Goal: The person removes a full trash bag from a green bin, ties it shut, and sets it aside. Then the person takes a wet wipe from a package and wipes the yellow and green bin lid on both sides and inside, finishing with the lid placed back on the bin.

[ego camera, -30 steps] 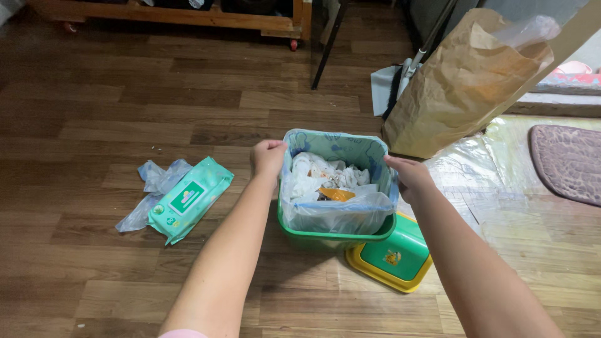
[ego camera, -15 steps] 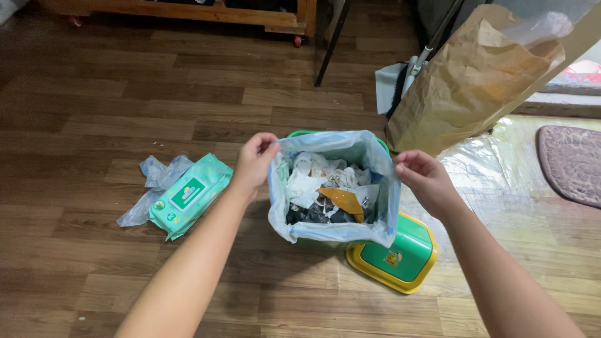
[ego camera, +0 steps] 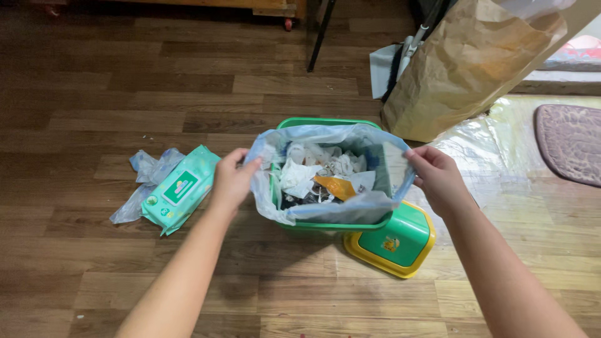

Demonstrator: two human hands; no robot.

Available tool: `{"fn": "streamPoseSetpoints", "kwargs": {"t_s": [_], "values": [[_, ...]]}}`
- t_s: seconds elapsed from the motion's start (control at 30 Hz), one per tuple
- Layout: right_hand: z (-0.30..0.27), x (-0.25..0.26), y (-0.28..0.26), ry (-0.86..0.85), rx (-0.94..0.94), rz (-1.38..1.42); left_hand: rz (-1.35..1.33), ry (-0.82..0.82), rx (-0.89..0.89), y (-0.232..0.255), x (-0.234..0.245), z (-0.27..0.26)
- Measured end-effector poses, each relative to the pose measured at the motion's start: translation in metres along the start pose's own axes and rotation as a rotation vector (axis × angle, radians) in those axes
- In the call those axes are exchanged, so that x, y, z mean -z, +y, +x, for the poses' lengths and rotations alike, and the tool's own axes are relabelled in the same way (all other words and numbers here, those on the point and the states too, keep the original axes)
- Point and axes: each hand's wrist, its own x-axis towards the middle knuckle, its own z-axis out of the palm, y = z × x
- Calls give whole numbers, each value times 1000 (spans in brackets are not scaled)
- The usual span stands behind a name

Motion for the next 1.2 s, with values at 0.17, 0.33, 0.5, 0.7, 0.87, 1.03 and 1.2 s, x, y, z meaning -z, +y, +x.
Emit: {"fn": "streamPoseSetpoints", "kwargs": {"t_s": [0.17, 0.33, 0.5, 0.7, 0.87, 1.03, 1.2], "values": [[-24, 2, 4, -54, -30, 484, 28, -455, 62, 16, 20, -12], [-37, 3, -7, -63, 21, -200, 112, -794, -190, 38, 35, -32], [-25, -11, -9, -154, 263, -616, 782, -550, -224, 26, 1, -41], [5, -28, 0, -123, 706, -945, 630, -592, -472, 30, -15, -39], [13, -29, -9, -177, 511, -615, 809, -619, -401, 47, 3, -52], [30, -54, -28, -282, 364, -933, 716, -465, -425, 44, -8, -62], [37, -74, -23, -218, 462, -1324, 691, -516, -373, 42, -4, -71]]}}
